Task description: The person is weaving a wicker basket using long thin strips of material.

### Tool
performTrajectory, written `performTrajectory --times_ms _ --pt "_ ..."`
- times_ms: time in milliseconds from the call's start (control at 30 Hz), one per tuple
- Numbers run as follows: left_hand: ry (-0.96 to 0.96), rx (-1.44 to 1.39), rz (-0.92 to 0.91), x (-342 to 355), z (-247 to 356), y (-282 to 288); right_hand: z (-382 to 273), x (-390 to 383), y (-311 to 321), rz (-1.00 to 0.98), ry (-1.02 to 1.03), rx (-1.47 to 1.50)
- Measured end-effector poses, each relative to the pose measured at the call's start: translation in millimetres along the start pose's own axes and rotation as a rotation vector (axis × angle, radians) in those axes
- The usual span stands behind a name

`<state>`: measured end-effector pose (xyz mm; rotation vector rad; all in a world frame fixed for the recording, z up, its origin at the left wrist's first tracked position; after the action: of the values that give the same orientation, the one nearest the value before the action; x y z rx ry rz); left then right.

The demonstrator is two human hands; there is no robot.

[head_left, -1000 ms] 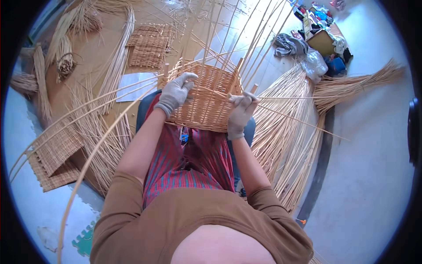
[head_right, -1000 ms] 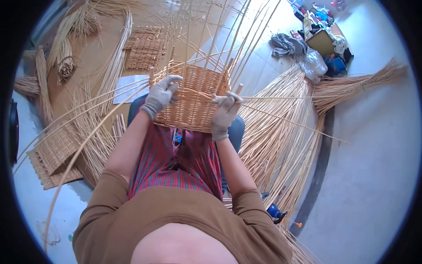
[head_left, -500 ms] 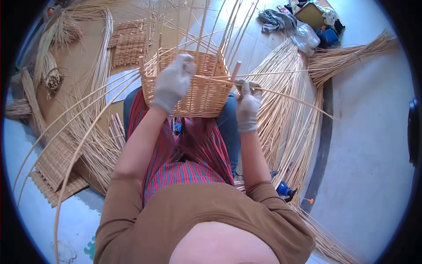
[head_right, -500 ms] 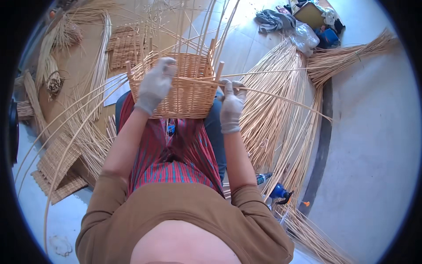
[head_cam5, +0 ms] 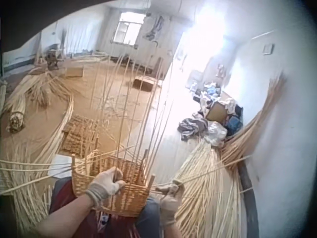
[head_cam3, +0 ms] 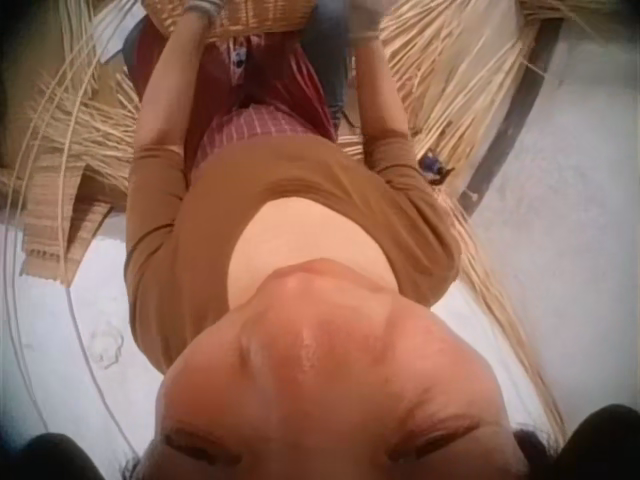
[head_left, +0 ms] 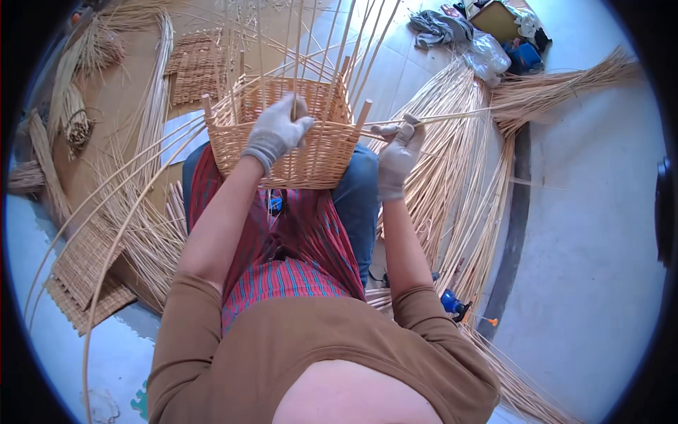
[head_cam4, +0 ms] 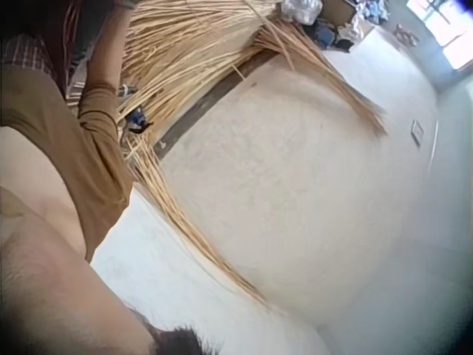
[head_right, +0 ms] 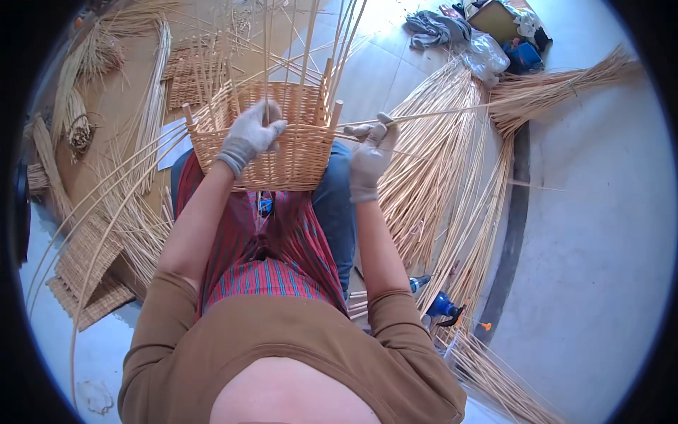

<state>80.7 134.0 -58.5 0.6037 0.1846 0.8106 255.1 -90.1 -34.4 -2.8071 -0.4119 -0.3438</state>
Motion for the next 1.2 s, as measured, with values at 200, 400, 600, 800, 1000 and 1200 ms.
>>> performTrajectory --times_ms 200,400,600,800,1000,1200 --pt "0.062 0.241 0.139 30 17 -2 2 -18 1 -0.265 -0.013 -0.124" --pt "-0.236 -0.428 0.215 -41 -4 42 7 -29 38 -0.081 -0.366 -0.223" --pt "-0.271 -0.706 0.556 -116 -113 131 -11 -143 -108 -0.649 -0.168 -0.243" --pt "-0.268 -1.079 0.018 -94 -85 154 -110 -279 -249 -1.15 0.799 0.077" --pt "-0.197 -1.08 0.175 -12 -83 153 -103 -276 -231 -1.466 0.603 -0.255" --pt "-0.426 -1.563 -0.516 14 -61 122 8 -90 -168 -0.632 -0.25 0.44"
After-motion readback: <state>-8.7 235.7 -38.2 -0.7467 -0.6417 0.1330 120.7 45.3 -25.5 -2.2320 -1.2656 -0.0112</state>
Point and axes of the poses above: each hand's wrist, its own x-axis towards the middle knuckle, its own y-axis out of the back of the hand, z = x × y, the point moved 10 cm from there along x, towards the middle knuckle
